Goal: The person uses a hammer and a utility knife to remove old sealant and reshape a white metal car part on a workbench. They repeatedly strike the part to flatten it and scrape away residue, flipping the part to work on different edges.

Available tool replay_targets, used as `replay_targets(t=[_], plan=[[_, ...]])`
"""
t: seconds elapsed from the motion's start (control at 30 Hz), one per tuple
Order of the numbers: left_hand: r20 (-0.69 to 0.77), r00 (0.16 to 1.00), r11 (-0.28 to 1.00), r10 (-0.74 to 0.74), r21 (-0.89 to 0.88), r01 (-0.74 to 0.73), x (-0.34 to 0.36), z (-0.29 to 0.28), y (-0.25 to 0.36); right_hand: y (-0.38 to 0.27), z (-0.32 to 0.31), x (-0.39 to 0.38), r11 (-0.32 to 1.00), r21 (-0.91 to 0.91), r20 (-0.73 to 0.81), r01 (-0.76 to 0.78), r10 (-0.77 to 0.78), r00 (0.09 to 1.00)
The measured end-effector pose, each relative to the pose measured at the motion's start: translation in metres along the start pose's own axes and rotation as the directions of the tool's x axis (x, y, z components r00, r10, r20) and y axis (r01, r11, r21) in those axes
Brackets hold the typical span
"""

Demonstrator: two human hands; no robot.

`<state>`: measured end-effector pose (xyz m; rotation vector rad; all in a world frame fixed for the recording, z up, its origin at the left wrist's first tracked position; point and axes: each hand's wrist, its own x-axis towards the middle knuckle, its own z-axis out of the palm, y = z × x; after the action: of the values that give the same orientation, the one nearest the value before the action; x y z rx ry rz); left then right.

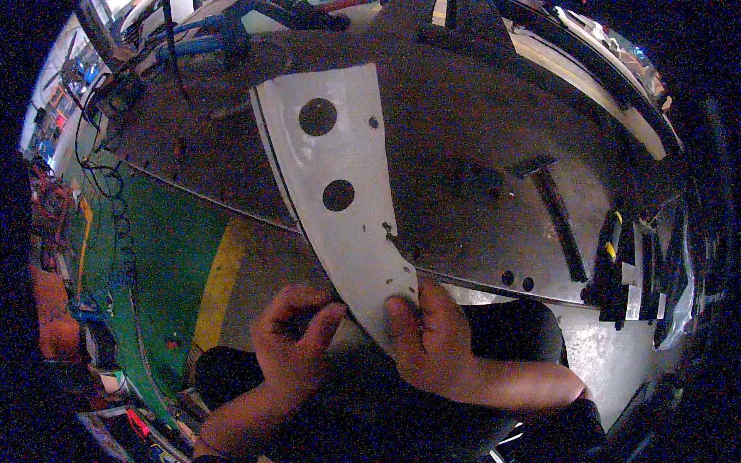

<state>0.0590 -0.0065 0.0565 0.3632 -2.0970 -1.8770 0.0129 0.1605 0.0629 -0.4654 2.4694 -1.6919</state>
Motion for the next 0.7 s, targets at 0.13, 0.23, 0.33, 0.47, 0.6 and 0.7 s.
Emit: replay_targets(t=[0.13, 0.23, 0.33, 0.47, 0.6, 0.7], plan=[[0.128, 0.975, 0.96, -0.182, -0.191, 0.204, 0.008, -0.006, 0.001, 0.006, 0.0, 0.0, 1.0, 0.013, 0.01, -0.003, 0.002, 1.0], [0.18, 0.961, 0.931, -0.21, -0.264, 0.253, 0.009, -0.007, 0.0, 0.005, -0.004, 0.001, 0.998, 0.023, 0.031, -0.063, 0.062, 0.998], [0.197, 0.955, 0.92, -0.221, -0.282, 0.271, 0.008, -0.007, 0.0, 0.0, -0.004, 0.004, 0.99, 0.069, 0.046, -0.12, 0.117, 0.992], [0.171, 0.953, 0.891, -0.252, -0.343, 0.297, 0.004, -0.008, -0.001, 0.004, -0.006, 0.005, 0.977, 0.108, 0.108, -0.184, 0.172, 0.979], [0.105, 0.983, 0.928, -0.152, -0.328, 0.178, 0.003, -0.01, -0.007, 0.004, -0.007, 0.01, 0.941, 0.245, 0.138, -0.234, 0.205, 0.969], [0.061, 0.996, 0.993, 0.068, -0.097, -0.062, 0.008, -0.017, -0.016, 0.01, -0.01, 0.008, 0.946, 0.141, 0.117, -0.291, 0.276, 0.954]])
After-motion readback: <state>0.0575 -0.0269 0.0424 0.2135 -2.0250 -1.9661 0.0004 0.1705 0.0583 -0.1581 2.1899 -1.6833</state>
